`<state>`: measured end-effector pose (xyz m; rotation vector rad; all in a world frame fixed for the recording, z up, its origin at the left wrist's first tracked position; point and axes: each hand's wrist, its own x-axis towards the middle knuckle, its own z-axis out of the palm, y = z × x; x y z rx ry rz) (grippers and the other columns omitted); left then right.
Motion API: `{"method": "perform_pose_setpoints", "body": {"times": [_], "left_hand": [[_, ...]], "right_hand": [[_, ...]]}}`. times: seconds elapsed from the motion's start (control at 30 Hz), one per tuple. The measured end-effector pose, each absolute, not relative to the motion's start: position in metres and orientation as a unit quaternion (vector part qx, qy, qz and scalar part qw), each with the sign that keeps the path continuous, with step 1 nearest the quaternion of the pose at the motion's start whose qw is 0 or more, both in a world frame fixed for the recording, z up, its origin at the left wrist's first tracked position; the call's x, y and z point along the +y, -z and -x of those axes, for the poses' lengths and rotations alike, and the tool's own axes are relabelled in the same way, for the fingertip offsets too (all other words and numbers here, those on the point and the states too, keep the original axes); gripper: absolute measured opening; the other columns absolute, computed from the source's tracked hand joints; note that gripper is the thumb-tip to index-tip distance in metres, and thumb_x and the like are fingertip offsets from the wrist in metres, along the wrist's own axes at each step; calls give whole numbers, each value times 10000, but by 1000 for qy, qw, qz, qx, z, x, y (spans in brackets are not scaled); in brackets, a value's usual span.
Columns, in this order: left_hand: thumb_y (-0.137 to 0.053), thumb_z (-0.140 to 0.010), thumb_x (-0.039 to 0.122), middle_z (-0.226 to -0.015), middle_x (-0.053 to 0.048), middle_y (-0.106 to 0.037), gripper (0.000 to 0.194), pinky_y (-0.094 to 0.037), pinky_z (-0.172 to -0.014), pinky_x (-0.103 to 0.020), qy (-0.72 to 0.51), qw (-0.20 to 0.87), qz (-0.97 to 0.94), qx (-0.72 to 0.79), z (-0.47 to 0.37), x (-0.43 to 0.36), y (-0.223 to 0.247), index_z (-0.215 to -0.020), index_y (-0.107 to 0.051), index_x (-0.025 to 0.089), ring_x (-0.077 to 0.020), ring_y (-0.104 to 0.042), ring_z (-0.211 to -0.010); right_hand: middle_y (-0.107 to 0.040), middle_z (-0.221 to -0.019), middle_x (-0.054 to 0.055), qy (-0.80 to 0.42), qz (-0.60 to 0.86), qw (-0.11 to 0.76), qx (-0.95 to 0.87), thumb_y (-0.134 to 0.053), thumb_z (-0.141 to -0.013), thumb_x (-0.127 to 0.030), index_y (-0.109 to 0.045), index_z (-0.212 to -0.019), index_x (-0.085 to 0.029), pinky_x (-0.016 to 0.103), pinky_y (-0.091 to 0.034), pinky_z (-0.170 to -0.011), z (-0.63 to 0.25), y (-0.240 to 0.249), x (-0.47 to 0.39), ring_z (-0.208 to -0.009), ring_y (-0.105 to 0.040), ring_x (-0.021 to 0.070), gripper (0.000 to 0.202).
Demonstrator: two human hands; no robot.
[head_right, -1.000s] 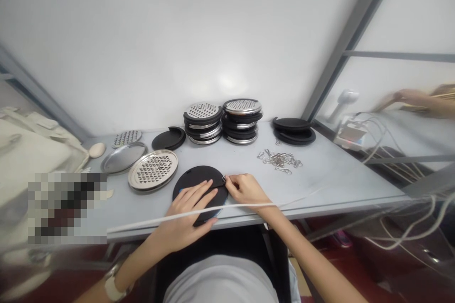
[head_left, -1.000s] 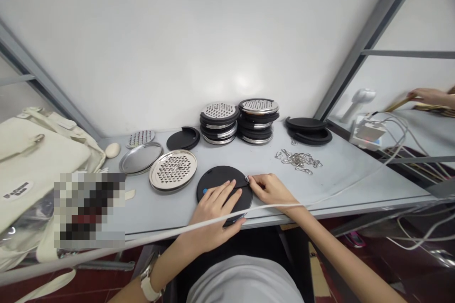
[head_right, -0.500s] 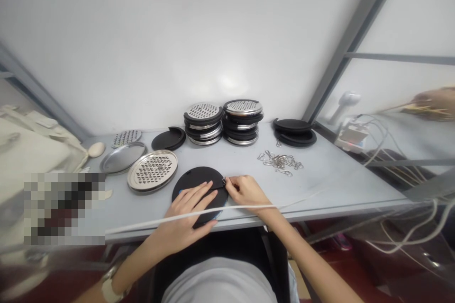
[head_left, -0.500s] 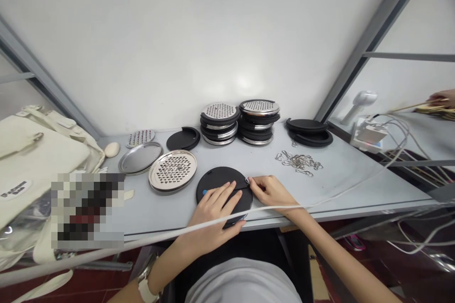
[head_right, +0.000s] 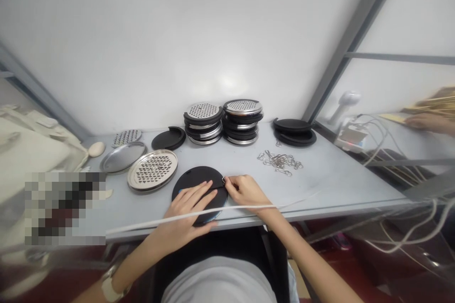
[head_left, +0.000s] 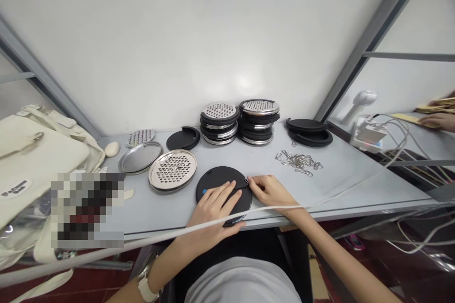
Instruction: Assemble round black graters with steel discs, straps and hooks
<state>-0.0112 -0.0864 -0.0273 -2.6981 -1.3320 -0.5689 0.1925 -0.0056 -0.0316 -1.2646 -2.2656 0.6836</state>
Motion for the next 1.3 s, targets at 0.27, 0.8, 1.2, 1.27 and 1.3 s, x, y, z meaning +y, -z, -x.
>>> {"method": "perform_pose_setpoints", "body": {"times": [0.27,0.8,1.2,1.27,1.3], "left_hand": [[-543,-859,396,-1431,-117,-360,575,-385,-998,-401,202,38,877,-434,10,-87,27,-1368,-381,183,-260,-369,-1295],[-553,-854,385,-1429,-118,-362,567,-385,-996,-407,211,37,877,-431,10,-87,28,-1362,-391,192,-264,-380,-1287],[-536,-864,407,-1435,-112,-354,553,-379,-1008,-397,202,48,875,-437,9,-87,28,-1352,-407,182,-255,-377,-1287],[-527,-869,416,-1443,-108,-341,552,-371,-1015,-397,195,52,875,-440,8,-87,28,-1353,-407,179,-253,-369,-1291],[-521,-872,419,-1445,-105,-338,549,-370,-1016,-397,193,54,874,-443,8,-88,28,-1353,-407,180,-253,-367,-1292]], "right_hand": [[-359,-471,-36,-256,457,238,-818,-342,-906,-341,-379,-516,-168,226,-225,-480,-193,31,-6,-472,-307,83,429],[-396,-525,-57,-224,445,250,-830,-347,-915,-304,-456,-693,-198,223,-243,-504,-193,31,-7,-467,-345,94,269],[-432,-517,-43,-216,457,237,-829,-361,-892,-285,-440,-629,-191,221,-242,-511,-193,33,-6,-472,-380,91,290],[-433,-515,-43,-215,457,236,-830,-366,-888,-281,-442,-627,-190,221,-239,-507,-194,33,-6,-469,-377,91,287],[-432,-514,-43,-214,457,234,-831,-365,-888,-279,-442,-626,-191,221,-239,-507,-194,33,-7,-468,-376,91,287]]}}
